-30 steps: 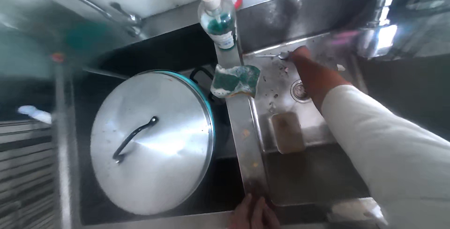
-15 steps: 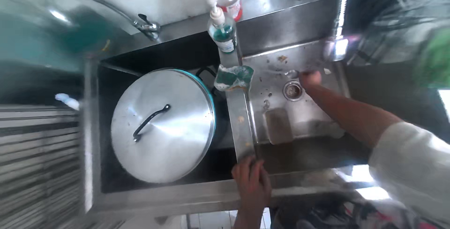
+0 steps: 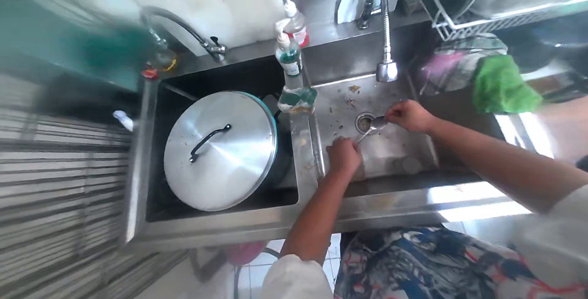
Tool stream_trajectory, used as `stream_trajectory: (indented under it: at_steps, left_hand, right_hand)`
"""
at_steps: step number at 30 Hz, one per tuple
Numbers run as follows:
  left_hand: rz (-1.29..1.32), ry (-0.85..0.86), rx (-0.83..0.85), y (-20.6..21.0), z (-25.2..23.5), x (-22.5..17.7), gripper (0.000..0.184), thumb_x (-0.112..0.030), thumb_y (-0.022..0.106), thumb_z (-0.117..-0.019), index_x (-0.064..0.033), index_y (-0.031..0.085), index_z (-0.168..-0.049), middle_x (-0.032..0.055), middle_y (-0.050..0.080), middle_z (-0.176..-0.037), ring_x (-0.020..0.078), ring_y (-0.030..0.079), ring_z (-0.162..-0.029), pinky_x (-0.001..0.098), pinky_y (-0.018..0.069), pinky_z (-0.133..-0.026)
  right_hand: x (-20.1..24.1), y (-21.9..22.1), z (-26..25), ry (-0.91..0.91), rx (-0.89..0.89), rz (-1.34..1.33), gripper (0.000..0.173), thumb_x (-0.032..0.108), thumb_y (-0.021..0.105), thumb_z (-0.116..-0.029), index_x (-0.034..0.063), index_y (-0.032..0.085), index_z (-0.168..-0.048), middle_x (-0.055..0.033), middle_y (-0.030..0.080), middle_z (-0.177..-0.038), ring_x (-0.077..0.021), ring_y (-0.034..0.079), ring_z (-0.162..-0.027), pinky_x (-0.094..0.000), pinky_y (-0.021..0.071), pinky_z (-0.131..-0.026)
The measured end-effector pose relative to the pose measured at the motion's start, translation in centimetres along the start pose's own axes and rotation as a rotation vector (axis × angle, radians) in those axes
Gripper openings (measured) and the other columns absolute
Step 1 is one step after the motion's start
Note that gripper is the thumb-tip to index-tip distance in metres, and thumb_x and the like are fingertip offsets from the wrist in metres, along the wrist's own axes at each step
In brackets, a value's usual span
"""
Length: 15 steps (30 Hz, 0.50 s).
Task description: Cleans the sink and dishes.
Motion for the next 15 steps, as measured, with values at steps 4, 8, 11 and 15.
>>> stream_trajectory:
  at_steps: [4, 8, 11, 15]
  left_hand:
    - [0.124, -0.083, 0.037, 0.0, 1.2, 2.4, 0.037, -0.03, 0.056, -0.1052, -0.0078, 0.065, -0.133, 0.0133, 0.063, -0.138, 0.0274, 0.057, -0.132, 0.0521, 0.0427, -0.112]
    - [0.252, -0.069, 0.079, 1.1, 2.0, 3.9, 0.034, -0.027, 0.055, -0.1065, -0.0023, 0.068, -0.125, 0.0174, 0.067, -0.127, 0.027, 0.064, -0.121, 0.0466, 0.0482, -0.107]
    - [0.34, -0.086, 0.054, 1.2, 3.1, 4.4, 0.033, -0.026, 0.056, -0.1065, -0.0009, 0.069, -0.123, 0.0175, 0.068, -0.122, 0.0248, 0.065, -0.115, 0.043, 0.0493, -0.104]
    - [0.377, -0.135, 0.042, 1.7, 3.5, 4.9, 0.034, -0.026, 0.055, -0.1067, 0.0014, 0.068, -0.123, 0.0203, 0.067, -0.124, 0.028, 0.064, -0.116, 0.0458, 0.0481, -0.104]
  right_hand:
    - [1.3, 0.0, 0.0, -0.097, -0.008, 0.021, 0.013, 0.008, 0.068, -0.0986, -0.0022, 0.075, -0.101, -0.0189, 0.072, -0.095, -0.0329, 0.069, -0.086, -0.0559, 0.0553, -0.085]
    - [1.9, 0.5, -0.2, -0.158, -0.012, 0.007, 0.013, 0.009, 0.068, -0.0981, -0.0021, 0.075, -0.1, -0.0185, 0.073, -0.095, -0.0324, 0.07, -0.088, -0.055, 0.0557, -0.088]
    - [2.1, 1.2, 0.3, -0.007, 0.044, 0.223, 0.018, 0.016, 0.067, -0.1001, 0.0004, 0.075, -0.105, -0.0214, 0.073, -0.104, -0.0389, 0.07, -0.099, -0.0608, 0.0546, -0.089]
    - [10.1, 2.5, 0.7, 0.013, 0.08, 0.385, 0.042, 0.021, 0.07, -0.0976, 0.0067, 0.064, -0.137, -0.0233, 0.061, -0.136, -0.0451, 0.06, -0.126, -0.0665, 0.0498, -0.099]
Point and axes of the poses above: each hand's wrist, its own z-axis away from the middle knuckle, its own y-axis out of the palm, x = y × z, the point moved 9 cm from there along -z, towards the middle knuckle
